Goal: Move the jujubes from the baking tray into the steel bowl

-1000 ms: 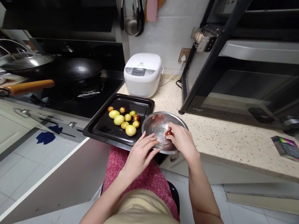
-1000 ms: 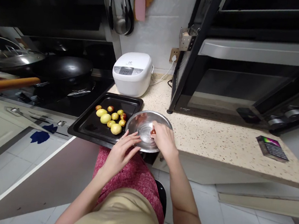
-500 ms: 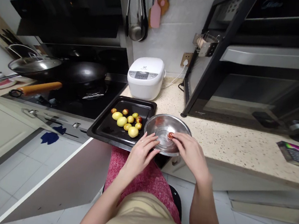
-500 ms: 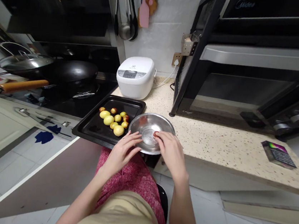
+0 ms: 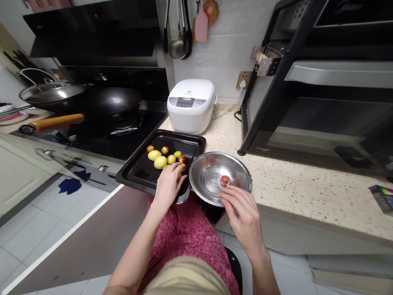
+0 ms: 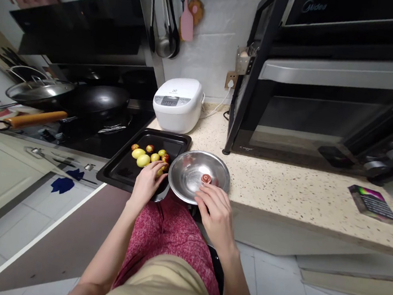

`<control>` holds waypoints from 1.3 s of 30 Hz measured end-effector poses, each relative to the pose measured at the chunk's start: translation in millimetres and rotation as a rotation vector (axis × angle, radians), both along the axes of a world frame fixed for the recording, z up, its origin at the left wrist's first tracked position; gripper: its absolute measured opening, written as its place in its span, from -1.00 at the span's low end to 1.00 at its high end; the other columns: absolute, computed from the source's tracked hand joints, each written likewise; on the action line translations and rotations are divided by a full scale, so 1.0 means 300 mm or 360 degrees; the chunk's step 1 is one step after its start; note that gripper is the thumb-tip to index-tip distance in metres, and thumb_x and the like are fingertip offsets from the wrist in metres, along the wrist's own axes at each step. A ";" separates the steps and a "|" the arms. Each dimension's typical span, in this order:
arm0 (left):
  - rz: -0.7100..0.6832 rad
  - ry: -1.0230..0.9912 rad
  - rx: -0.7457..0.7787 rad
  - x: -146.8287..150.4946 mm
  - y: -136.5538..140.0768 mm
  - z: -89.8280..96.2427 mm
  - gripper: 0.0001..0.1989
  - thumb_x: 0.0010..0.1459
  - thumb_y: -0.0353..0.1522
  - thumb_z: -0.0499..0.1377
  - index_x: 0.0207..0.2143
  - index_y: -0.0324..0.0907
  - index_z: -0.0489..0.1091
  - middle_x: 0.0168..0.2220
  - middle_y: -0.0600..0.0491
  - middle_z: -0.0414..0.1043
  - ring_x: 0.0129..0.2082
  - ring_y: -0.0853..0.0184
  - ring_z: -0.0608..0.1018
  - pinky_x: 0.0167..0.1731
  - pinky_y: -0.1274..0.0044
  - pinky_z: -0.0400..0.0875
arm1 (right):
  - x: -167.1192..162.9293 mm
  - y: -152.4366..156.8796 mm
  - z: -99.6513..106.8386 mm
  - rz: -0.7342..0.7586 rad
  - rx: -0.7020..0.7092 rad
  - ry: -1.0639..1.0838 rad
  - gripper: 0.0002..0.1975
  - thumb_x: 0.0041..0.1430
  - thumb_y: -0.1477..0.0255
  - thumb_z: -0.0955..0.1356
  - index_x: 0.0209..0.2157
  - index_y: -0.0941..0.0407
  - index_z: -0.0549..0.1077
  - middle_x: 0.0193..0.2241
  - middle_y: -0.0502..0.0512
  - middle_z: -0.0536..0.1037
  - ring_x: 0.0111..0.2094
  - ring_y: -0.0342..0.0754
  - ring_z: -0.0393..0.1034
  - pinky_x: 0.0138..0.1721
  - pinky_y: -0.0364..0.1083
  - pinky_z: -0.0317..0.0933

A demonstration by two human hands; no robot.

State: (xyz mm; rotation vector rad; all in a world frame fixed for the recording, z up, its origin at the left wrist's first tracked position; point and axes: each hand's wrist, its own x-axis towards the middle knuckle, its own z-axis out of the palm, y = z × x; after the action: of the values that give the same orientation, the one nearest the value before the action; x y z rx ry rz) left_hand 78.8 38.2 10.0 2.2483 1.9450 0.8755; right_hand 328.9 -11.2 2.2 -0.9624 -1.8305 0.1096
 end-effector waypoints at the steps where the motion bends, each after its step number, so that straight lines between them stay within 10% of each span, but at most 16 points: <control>1: 0.0020 0.0062 -0.0036 0.003 0.005 0.008 -0.67 0.31 -0.44 0.22 0.11 -0.13 0.46 0.13 -0.11 0.51 0.08 0.07 0.58 0.14 0.26 0.47 | 0.001 -0.003 -0.001 -0.0011 0.0009 0.0009 -0.83 0.36 0.51 0.37 -0.12 0.04 0.60 -0.11 0.11 0.69 0.01 0.08 0.56 0.08 0.16 0.40; 11: 0.0099 0.0344 -0.0258 0.051 0.044 0.051 -0.68 0.31 -0.48 0.21 0.10 -0.14 0.47 0.06 -0.05 0.54 -0.01 0.13 0.61 -0.01 0.37 0.49 | 0.022 -0.011 -0.009 -0.0102 0.0208 0.0065 -0.80 0.29 0.65 0.39 -0.15 0.09 0.58 -0.23 0.09 0.68 -0.09 0.05 0.58 -0.01 0.08 0.39; 23: -0.0189 -0.0190 0.0371 0.068 0.039 0.128 -0.75 0.30 -0.41 0.25 0.02 -0.13 0.40 -0.05 -0.05 0.53 -0.01 0.12 0.50 0.05 0.31 0.41 | 0.014 -0.020 -0.017 -0.0154 0.0203 0.0118 -0.81 0.30 0.65 0.38 -0.19 0.08 0.55 -0.26 0.08 0.67 -0.11 0.03 0.56 -0.05 0.07 0.38; 30: -0.0615 -0.0062 -0.0065 0.198 0.102 0.152 -0.75 0.21 -0.52 0.28 -0.09 -0.17 0.38 -0.10 -0.03 0.56 -0.11 0.19 0.56 -0.05 0.39 0.45 | 0.004 -0.030 -0.016 -0.0142 0.0204 0.0143 -0.81 0.30 0.66 0.37 -0.22 0.08 0.54 -0.28 0.09 0.67 -0.13 0.03 0.56 -0.07 0.08 0.40; 39: -0.0534 0.0502 -0.0416 0.312 0.143 0.140 -0.73 0.26 -0.49 0.23 0.01 -0.17 0.37 -0.04 -0.09 0.56 -0.06 0.15 0.62 -0.10 0.43 0.49 | 0.027 -0.036 -0.024 -0.0142 0.0188 0.0144 -0.82 0.28 0.64 0.39 -0.19 0.08 0.54 -0.26 0.10 0.67 -0.12 0.04 0.56 -0.04 0.09 0.39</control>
State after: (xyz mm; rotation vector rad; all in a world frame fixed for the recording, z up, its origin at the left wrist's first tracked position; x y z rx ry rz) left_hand 172.4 81.1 51.9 2.5540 1.5863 0.2266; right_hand 336.8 -22.1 -4.9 -0.9392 -1.6893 -0.0100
